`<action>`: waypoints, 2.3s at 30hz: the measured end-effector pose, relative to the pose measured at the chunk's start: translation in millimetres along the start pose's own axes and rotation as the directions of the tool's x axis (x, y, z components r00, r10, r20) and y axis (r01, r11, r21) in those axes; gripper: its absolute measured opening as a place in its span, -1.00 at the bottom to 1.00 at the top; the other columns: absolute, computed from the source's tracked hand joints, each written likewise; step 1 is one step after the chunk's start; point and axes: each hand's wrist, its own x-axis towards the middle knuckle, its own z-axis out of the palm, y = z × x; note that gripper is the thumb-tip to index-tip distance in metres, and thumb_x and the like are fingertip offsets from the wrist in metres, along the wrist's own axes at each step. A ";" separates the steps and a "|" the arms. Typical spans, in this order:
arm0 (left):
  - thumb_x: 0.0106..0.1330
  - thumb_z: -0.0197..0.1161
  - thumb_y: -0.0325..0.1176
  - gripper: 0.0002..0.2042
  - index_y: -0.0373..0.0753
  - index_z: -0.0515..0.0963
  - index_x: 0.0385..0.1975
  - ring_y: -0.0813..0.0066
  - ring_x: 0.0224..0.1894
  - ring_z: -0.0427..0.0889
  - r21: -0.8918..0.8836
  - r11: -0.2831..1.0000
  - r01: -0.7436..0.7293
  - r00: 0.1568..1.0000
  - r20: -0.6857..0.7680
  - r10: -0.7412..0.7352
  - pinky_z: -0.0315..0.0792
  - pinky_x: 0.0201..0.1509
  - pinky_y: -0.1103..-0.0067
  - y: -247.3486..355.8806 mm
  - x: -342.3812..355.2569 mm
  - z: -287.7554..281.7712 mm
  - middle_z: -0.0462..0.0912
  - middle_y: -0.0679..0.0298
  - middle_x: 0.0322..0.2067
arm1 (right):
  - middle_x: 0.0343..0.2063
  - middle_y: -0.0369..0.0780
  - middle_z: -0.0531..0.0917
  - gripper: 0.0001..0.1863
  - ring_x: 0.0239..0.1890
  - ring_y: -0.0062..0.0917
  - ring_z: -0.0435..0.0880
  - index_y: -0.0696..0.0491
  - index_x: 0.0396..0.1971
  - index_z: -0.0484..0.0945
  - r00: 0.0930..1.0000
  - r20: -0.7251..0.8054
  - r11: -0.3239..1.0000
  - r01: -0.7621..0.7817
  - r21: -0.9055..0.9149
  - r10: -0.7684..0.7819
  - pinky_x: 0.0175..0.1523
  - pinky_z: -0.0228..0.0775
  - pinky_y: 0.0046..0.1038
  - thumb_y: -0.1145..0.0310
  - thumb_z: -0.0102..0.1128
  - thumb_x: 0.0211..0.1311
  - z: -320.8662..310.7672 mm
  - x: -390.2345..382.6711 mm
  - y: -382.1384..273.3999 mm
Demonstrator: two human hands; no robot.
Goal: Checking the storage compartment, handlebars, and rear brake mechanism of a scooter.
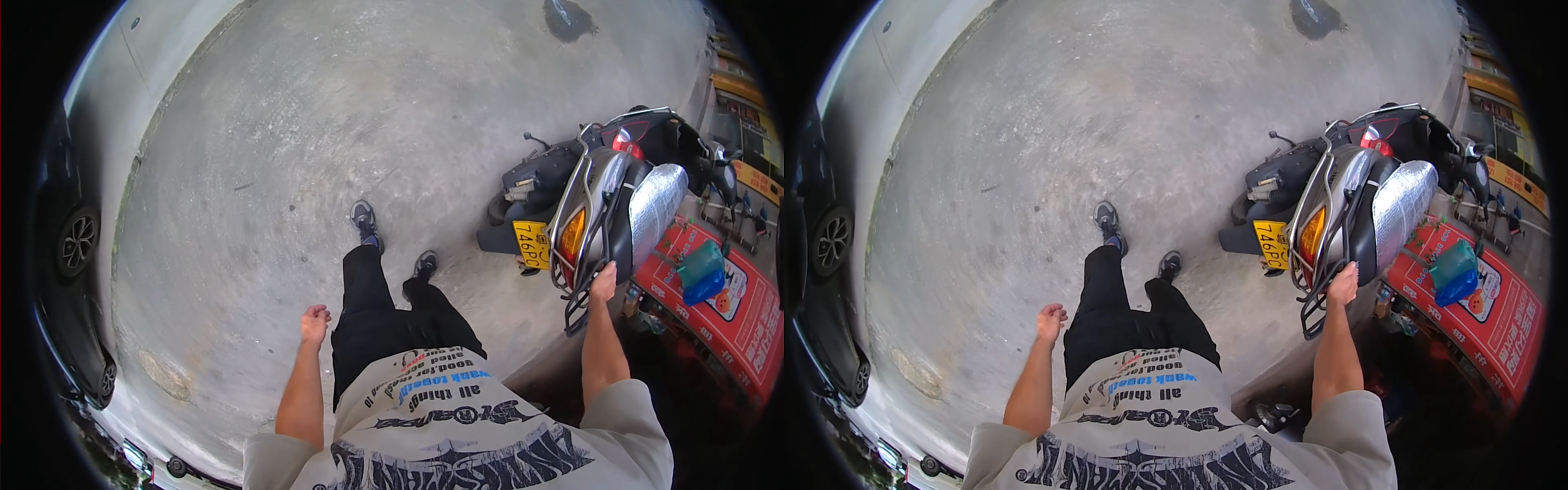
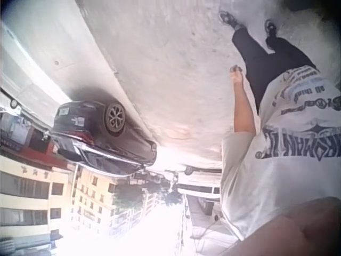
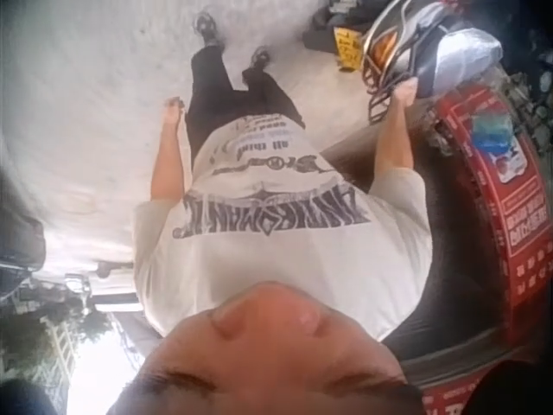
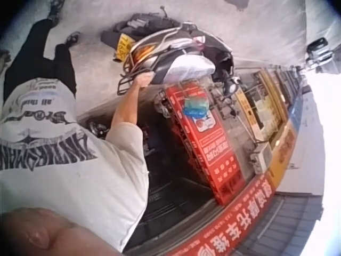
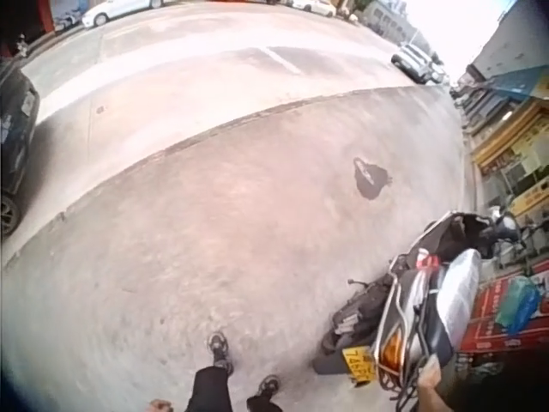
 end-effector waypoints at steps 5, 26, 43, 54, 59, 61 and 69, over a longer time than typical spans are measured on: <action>0.26 0.11 -0.44 -0.75 -0.32 0.53 -0.08 0.49 -0.33 0.66 0.163 0.982 -0.098 0.995 0.029 0.095 0.47 -0.40 0.59 77.6 18.3 -10.9 0.67 0.18 -0.29 | -0.17 0.00 0.62 -0.50 -0.11 0.00 0.56 0.08 -0.22 0.53 0.978 -0.186 0.996 0.085 -0.035 -0.090 -0.06 0.32 0.04 0.00 -0.32 0.47 -3.1 -13.5 -15.0; 0.25 0.10 -0.44 -0.72 -0.34 0.52 -0.06 0.25 -0.20 0.69 0.608 0.070 -0.791 0.549 0.654 0.521 0.54 -0.09 0.45 497.9 5.0 264.6 0.68 0.05 -0.21 | -0.25 -0.17 0.53 -0.76 -0.10 -0.25 0.43 0.06 -0.37 0.56 0.976 -0.211 0.884 0.054 0.464 0.051 0.11 0.15 -0.17 0.19 0.23 0.14 -58.4 -22.8 -26.6; 0.22 0.04 -0.58 -0.66 -0.23 0.43 0.02 0.01 -0.03 0.56 -0.475 -0.412 -0.778 -0.343 0.869 -0.356 0.48 0.05 0.32 584.1 -214.9 663.5 0.55 0.03 -0.09 | -0.47 -0.21 0.56 -0.83 -0.24 -0.32 0.51 0.10 -0.56 0.58 0.915 -0.195 0.842 -0.219 0.494 0.353 0.06 0.23 -0.27 0.31 0.24 0.03 -50.9 -8.3 -31.1; 0.20 0.17 -0.49 -0.57 -0.32 0.37 0.12 0.00 0.08 0.45 -0.829 0.058 -0.557 -0.563 0.325 -0.760 0.32 0.19 0.28 483.8 -251.1 698.2 0.46 -0.02 0.04 | -0.46 -0.31 0.55 -0.68 -0.42 -0.66 0.46 0.16 -0.26 0.53 0.100 0.209 -0.231 0.342 0.911 0.973 -0.22 0.35 -0.58 0.22 -0.09 0.50 -61.5 33.3 -148.8; 0.33 0.18 -0.24 -0.69 -0.22 0.42 -0.01 -0.05 -0.21 0.63 -0.776 -0.142 -0.614 -0.233 0.350 -0.908 0.48 -0.11 0.20 448.1 -202.6 688.5 0.63 0.00 -0.28 | -0.44 -0.31 0.59 -0.75 -0.38 -0.65 0.57 0.11 -0.37 0.52 0.226 0.699 -0.710 -0.045 0.703 0.678 -0.32 0.41 -0.56 0.26 0.00 0.44 51.9 -39.2 -323.0; 0.34 0.16 -0.19 -0.79 -0.18 0.50 -0.20 0.00 -0.40 0.67 -0.863 -0.093 -0.497 -0.443 0.344 -0.828 0.52 -0.29 0.22 445.5 -184.2 698.4 0.64 0.07 -0.53 | -0.44 -0.27 0.62 -0.74 -0.36 -0.63 0.62 0.10 -0.40 0.52 0.151 0.803 -0.804 -0.074 0.590 0.576 -0.35 0.43 -0.53 0.24 0.02 0.41 132.0 -71.0 -383.6; 0.45 0.03 -0.47 -0.91 -0.34 0.42 -0.18 0.61 -0.46 0.56 -0.780 0.011 -0.626 -0.579 0.455 -0.677 0.47 -0.41 0.69 424.8 -141.0 689.5 0.51 0.26 -0.39 | -0.31 -0.03 0.68 -0.62 -0.22 -0.14 0.66 0.15 -0.27 0.61 -0.143 0.849 -0.761 -0.536 0.365 0.508 -0.07 0.48 -0.20 0.15 -0.04 0.27 440.0 -98.2 -443.7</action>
